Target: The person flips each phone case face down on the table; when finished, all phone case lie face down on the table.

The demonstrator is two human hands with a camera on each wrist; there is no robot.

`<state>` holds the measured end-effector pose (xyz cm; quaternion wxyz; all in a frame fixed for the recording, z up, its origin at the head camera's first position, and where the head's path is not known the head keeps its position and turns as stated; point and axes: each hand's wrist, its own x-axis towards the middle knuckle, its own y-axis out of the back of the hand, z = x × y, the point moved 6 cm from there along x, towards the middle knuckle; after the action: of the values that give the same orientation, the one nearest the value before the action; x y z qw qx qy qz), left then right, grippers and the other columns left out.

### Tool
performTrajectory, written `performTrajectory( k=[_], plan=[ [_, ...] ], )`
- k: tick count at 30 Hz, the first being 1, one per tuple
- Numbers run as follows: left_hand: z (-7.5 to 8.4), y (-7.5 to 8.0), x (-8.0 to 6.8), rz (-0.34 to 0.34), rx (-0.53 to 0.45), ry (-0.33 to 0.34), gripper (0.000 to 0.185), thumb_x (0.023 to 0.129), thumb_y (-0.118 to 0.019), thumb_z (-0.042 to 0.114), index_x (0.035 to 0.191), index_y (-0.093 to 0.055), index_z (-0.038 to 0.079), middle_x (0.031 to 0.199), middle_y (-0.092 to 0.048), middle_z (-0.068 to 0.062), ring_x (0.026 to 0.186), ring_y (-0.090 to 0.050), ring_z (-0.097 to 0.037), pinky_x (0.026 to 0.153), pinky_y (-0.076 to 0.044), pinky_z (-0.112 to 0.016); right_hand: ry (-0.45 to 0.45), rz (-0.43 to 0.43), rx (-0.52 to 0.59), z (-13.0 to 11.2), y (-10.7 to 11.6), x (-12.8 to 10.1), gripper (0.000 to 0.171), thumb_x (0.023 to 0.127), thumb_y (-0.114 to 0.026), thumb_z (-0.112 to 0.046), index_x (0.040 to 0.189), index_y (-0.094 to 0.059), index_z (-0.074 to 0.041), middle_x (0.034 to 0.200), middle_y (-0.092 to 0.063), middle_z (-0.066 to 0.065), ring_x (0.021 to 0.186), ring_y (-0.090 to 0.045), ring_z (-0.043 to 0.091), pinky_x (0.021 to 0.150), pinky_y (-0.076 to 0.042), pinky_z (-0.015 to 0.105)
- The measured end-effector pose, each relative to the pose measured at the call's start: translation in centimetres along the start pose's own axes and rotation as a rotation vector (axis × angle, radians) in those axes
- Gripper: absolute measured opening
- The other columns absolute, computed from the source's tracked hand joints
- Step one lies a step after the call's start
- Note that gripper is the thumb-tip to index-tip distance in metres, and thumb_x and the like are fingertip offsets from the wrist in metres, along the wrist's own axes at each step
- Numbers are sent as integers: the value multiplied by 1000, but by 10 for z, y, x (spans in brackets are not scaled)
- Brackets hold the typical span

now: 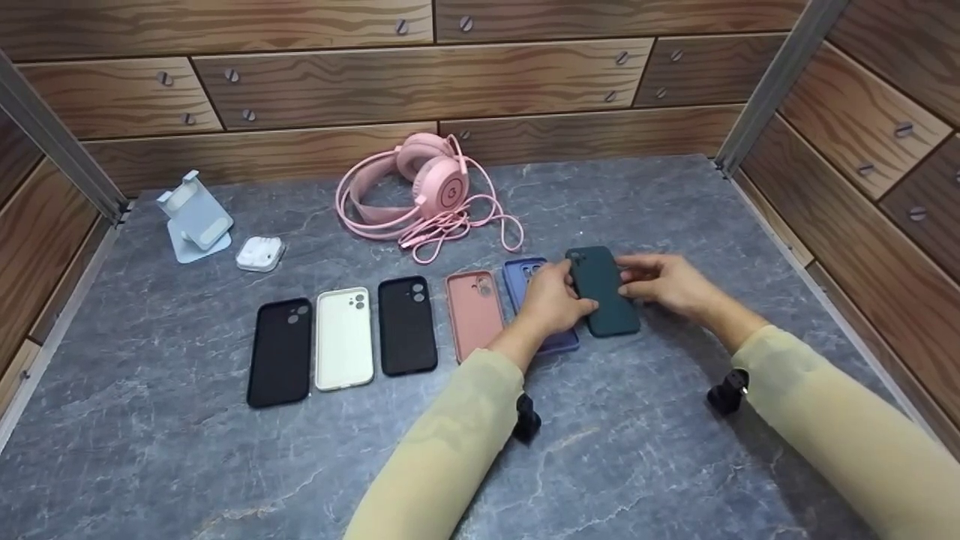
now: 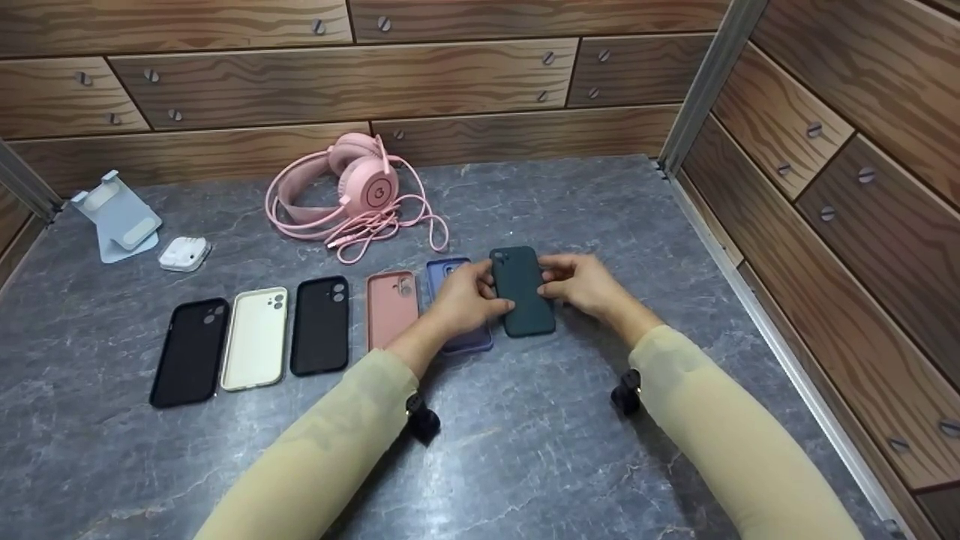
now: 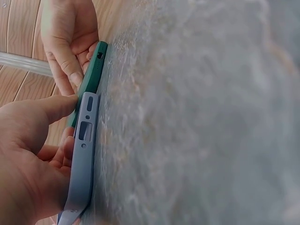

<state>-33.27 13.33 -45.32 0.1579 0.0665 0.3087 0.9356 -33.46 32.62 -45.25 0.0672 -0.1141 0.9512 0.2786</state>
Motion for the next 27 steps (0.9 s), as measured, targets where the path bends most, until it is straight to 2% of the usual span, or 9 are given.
performTrajectory(
  k=[10, 19, 23, 27],
  plan=[
    [3, -1, -3, -3, 29, 39, 73, 82, -79, 28, 142, -47, 0, 114, -57, -7, 96, -56, -12, 88, -48, -24, 8, 20, -33, -1, 1, -4, 61, 87, -74, -14, 141, -49, -1, 126, -59, 24, 97, -60, 9, 71, -53, 26],
    [8, 0, -4, 32, 63, 41, 64, 84, -78, 27, 139, -53, 6, 118, -58, -7, 107, -56, -16, 93, -46, -25, 0, 42, -76, -5, 0, -4, 60, 86, -74, -12, 139, -51, -1, 124, -60, 22, 103, -59, 20, 71, -52, 25],
    [9, 5, -4, 43, 3, 31, 59, 84, -78, 24, 137, -56, 8, 117, -60, -6, 107, -57, -16, 91, -47, -25, -2, 48, -101, -7, -1, -2, 59, 86, -73, -12, 139, -51, -2, 123, -61, 21, 107, -58, 25, 72, -51, 25],
    [14, 14, -6, 52, -99, 0, 55, 84, -78, 20, 134, -59, 9, 118, -62, -7, 99, -60, -12, 81, -50, -23, -13, 56, -123, -8, 0, -3, 58, 87, -73, -14, 140, -51, -4, 123, -61, 19, 108, -58, 28, 71, -51, 28]
  ],
)
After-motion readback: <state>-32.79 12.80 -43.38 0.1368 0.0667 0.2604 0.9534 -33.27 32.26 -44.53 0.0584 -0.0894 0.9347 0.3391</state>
